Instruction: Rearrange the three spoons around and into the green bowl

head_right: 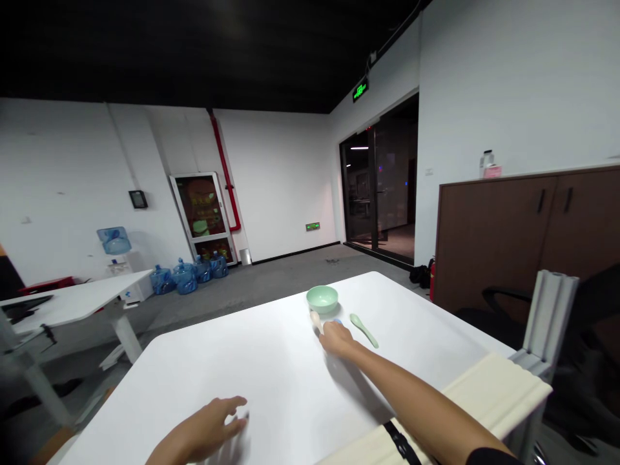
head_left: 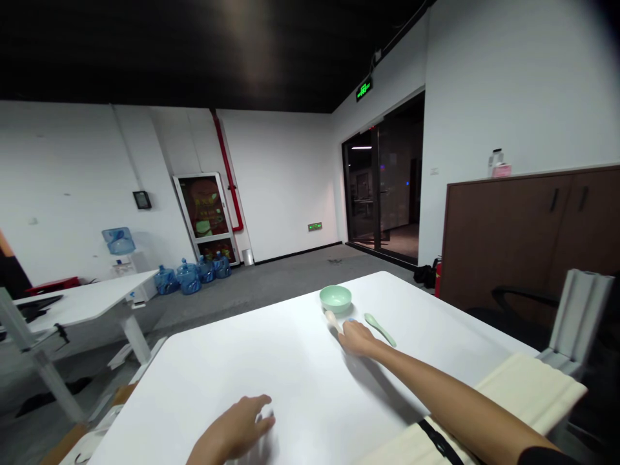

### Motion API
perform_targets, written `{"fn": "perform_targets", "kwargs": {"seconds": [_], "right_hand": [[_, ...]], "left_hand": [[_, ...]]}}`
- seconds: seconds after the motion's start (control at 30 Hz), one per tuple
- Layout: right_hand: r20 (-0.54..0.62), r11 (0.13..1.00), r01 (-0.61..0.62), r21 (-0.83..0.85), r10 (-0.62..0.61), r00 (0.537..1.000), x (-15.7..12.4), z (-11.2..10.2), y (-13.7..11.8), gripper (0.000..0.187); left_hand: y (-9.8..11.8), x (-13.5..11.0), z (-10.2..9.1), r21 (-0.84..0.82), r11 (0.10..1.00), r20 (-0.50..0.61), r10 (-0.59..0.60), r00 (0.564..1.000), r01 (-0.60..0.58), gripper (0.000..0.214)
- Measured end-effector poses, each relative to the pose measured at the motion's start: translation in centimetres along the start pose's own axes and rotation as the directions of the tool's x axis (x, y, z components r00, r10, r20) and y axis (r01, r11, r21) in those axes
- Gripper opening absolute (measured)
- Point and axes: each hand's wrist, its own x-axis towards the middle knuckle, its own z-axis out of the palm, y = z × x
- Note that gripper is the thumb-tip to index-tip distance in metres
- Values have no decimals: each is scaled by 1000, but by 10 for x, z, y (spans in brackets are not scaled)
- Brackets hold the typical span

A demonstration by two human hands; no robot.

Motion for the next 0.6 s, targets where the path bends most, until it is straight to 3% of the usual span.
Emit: {"fn": "perform_targets", "kwargs": {"seconds": [0.6], "right_hand": [[-16, 1000, -18, 5, 18, 1000, 13, -11, 13, 31]], "left_hand": [[1, 3, 3, -17, 1000, -5, 4, 1000, -4, 56]]}}
